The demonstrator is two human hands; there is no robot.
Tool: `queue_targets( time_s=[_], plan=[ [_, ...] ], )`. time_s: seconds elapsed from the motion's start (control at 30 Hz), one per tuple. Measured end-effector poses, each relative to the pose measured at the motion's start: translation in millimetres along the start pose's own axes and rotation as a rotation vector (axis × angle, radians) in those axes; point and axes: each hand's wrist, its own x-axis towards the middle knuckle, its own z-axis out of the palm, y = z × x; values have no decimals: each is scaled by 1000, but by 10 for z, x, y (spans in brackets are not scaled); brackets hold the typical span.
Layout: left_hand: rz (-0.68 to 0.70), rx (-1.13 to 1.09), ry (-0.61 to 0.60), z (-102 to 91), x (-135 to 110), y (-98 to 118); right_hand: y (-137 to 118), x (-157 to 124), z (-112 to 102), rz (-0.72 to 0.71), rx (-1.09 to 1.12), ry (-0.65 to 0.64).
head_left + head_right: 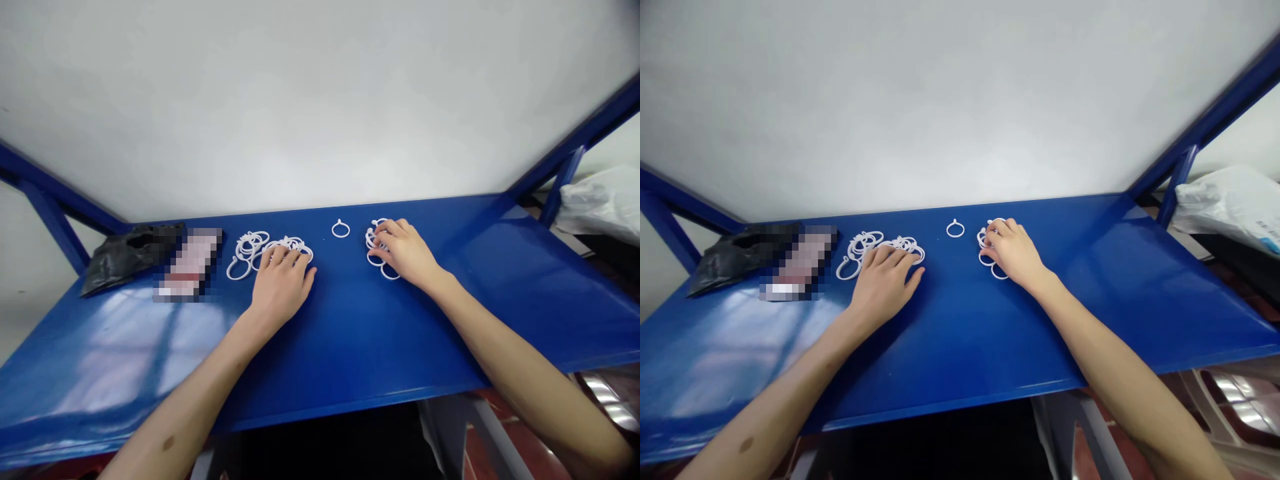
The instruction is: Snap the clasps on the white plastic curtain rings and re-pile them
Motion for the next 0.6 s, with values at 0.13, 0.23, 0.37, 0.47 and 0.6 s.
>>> queue_targets(
  time_s=[0.13, 0.23, 0.37, 0.47, 0.6],
  plan=[
    [-3, -2, 3, 2, -2, -9, -28, 3, -45, -5, 4, -44],
    [4, 5, 2, 6, -7, -13, -61, 6, -76, -4, 37, -44],
    [6, 4, -7, 8, -11, -9, -83, 15, -103, -31, 77, -14],
    [7, 16, -8, 12, -11, -8, -84, 18, -120, -4, 58, 23],
    [7, -1, -1, 30, -17, -12, -80, 13, -105, 15, 44, 5]
  ],
)
